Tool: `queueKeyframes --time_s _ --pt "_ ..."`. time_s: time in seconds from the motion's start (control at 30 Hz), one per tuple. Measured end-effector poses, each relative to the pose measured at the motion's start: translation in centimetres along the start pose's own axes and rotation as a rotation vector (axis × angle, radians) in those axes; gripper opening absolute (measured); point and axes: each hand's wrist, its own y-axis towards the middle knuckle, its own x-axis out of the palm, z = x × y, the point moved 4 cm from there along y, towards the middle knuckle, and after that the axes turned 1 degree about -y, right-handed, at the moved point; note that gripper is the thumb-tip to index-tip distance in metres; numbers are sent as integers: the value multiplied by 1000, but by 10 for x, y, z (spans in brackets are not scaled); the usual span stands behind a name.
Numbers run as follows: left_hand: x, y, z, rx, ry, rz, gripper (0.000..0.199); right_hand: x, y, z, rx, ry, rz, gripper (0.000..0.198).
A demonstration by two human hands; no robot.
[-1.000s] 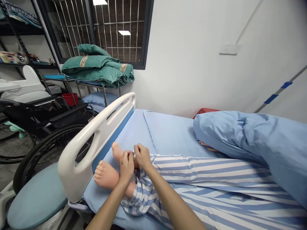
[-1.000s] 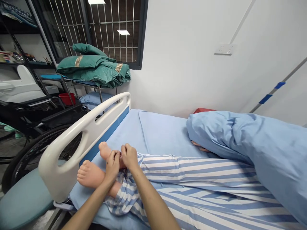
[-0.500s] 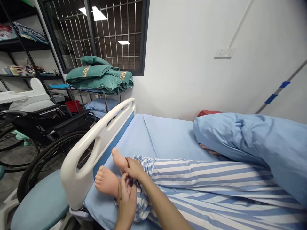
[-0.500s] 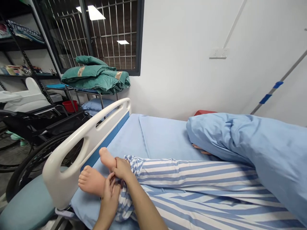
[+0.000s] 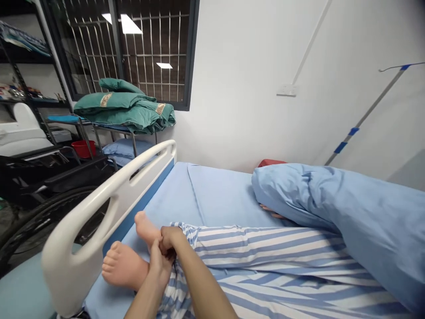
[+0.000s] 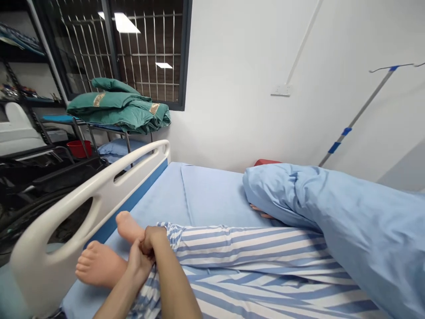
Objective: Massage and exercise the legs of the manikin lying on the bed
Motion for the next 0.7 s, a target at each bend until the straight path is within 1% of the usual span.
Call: queueKeyframes --time_s 0.07,0.13,0.2,0.27,0.37,0.43,0.47,0.5,0.6,0.63,0.7 --pt "2 7 -6 -41 3 1 14 1 10 6 -19 50 -90 36" --pt "1 13 -10 -78 28 25 16 4 21 13 -39 120 -167 28" --pt "0 17 -12 -98 53 48 17 9 31 20 -64 184 -243 28" --pt "-1 19 -13 -101 54 57 17 13 37 24 -88 234 -287 29" --pt "-3 19 -12 -110 36 75 22 13 37 25 -112 258 -277 31" --pt "-3 18 -12 -118 34 95 25 11 31 24 -123 209 -210 35" --pt "-3 18 -12 -119 30 102 25 9 26 23 -131 167 -147 38" --pt "-3 17 -12 -116 24 104 25 7 20 22 -140 120 -61 41" --pt "-1 13 -12 -106 -35 100 23 5 -4 18 -156 -12 260 45" --pt "0 12 -11 -99 -69 95 20 6 -13 16 -161 -40 352 44" --pt "1 11 -11 -74 -134 70 14 10 -28 12 -167 -80 488 37"
